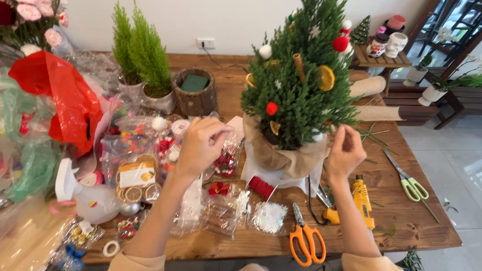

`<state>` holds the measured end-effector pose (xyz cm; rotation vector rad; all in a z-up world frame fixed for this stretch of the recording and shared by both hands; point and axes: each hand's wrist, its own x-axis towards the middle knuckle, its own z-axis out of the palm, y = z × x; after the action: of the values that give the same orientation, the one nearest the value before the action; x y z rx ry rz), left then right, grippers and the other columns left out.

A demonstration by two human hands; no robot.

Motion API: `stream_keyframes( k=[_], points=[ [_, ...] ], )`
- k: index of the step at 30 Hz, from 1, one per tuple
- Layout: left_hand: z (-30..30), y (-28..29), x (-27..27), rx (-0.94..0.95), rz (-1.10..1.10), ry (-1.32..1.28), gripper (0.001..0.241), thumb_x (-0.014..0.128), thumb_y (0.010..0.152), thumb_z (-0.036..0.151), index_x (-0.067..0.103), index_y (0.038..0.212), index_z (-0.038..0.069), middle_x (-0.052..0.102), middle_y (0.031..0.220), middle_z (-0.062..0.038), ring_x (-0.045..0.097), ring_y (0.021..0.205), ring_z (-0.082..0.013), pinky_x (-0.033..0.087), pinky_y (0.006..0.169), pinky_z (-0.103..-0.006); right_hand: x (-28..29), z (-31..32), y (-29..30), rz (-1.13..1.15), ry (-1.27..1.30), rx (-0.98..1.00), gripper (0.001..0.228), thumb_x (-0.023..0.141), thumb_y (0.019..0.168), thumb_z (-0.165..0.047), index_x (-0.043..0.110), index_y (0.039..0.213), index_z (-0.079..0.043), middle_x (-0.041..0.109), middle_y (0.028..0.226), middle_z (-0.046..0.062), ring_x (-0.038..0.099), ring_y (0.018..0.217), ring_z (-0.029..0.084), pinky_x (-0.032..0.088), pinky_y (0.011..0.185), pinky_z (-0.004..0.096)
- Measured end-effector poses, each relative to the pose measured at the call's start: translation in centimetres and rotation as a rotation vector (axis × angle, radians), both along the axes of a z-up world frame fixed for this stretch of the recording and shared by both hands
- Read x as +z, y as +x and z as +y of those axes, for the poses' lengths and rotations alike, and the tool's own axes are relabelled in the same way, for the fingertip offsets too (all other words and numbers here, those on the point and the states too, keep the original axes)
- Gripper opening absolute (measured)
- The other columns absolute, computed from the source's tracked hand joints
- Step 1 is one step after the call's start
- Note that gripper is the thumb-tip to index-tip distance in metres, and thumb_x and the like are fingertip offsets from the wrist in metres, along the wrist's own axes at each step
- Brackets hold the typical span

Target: The person decorates a small artificial Christmas tree on a wooden table. They use a hot glue gun to attach dried orange slices and cinnamon sticks to the branches, then add small red and white ornaments by hand.

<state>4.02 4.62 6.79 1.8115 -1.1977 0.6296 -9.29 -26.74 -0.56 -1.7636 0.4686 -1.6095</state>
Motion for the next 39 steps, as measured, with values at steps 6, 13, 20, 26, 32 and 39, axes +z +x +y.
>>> stream_keyframes(
  k=[6, 13, 20, 26, 32, 39],
  points=[
    [4.2, 2.1, -4.7, 0.075, 0.46, -0.036, 0.017, 0.072, 0.082, 0.003, 0.077, 0.091, 0.016, 0.072, 0.073, -0.005, 0.067, 0.065, -0.0193, 0.053, 0.063, -0.0292, -1.6, 2.4, -3.7, 0.028, 0.04, 0.048, 0.009, 0.064, 0.105, -0.002, 0.07, 0.112, -0.002, 0.069, 0.079, 0.012, 0.063, 0.059, 0.017, 0.053, 0.055, 0.027],
    [4.1, 5.3, -19.0, 0.215, 0.791, 0.053, 0.021, 0.069, 0.081, 0.002, 0.078, 0.096, 0.013, 0.076, 0.086, -0.013, 0.073, 0.087, -0.0308, 0.055, 0.081, -0.0388, -10.7, 11.9, -6.6, 0.254, 0.209, 0.11, 0.01, 0.07, 0.1, -0.004, 0.074, 0.109, -0.006, 0.07, 0.078, 0.012, 0.064, 0.064, 0.017, 0.052, 0.06, 0.031],
    [-6.3, 12.4, -18.4, 0.176, 0.455, 0.459, 0.034, 0.062, 0.086, 0.005, 0.07, 0.119, 0.008, 0.073, 0.109, -0.019, 0.066, 0.115, -0.0372, 0.047, 0.104, -0.0509, -17.8, 18.5, -5.1, 0.728, 0.39, 0.499, 0.026, 0.073, 0.087, -0.018, 0.076, 0.112, -0.026, 0.075, 0.075, 0.002, 0.066, 0.06, 0.015, 0.055, 0.061, 0.031],
    [-11.8, 18.0, -24.3, 0.212, -0.026, 1.183, 0.055, 0.081, 0.073, 0.061, 0.073, 0.11, 0.021, 0.073, 0.111, -0.006, 0.064, 0.112, -0.0251, 0.045, 0.097, -0.0395, -10.8, 20.0, -5.8, 0.908, 0.386, 0.588, 0.017, 0.066, 0.09, -0.012, 0.076, 0.103, -0.015, 0.075, 0.068, -0.001, 0.068, 0.049, 0.006, 0.057, 0.056, 0.021],
    [-9.8, 12.3, -16.3, 0.074, 0.302, 1.213, 0.012, 0.06, 0.084, 0.008, 0.063, 0.095, 0.003, 0.066, 0.091, -0.011, 0.065, 0.087, -0.0256, 0.055, 0.071, -0.037, -7.6, 20.0, -5.6, 0.841, 0.947, 0.652, 0.032, 0.066, 0.094, -0.018, 0.071, 0.122, -0.002, 0.079, 0.109, 0.013, 0.077, 0.073, 0.018, 0.065, 0.059, 0.023],
    [-2.0, 5.7, -8.9, -0.084, 0.663, 0.853, 0.027, 0.065, 0.095, 0.014, 0.062, 0.068, 0.012, 0.062, 0.06, -0.001, 0.055, 0.056, -0.0118, 0.044, 0.056, -0.0273, -6.4, 22.8, -1.8, 0.414, 1.575, 0.964, 0.104, 0.063, 0.077, -0.053, 0.005, 0.159, -0.026, 0.017, 0.163, 0.025, 0.035, 0.144, 0.05, 0.048, 0.104, 0.059]
  ],
)
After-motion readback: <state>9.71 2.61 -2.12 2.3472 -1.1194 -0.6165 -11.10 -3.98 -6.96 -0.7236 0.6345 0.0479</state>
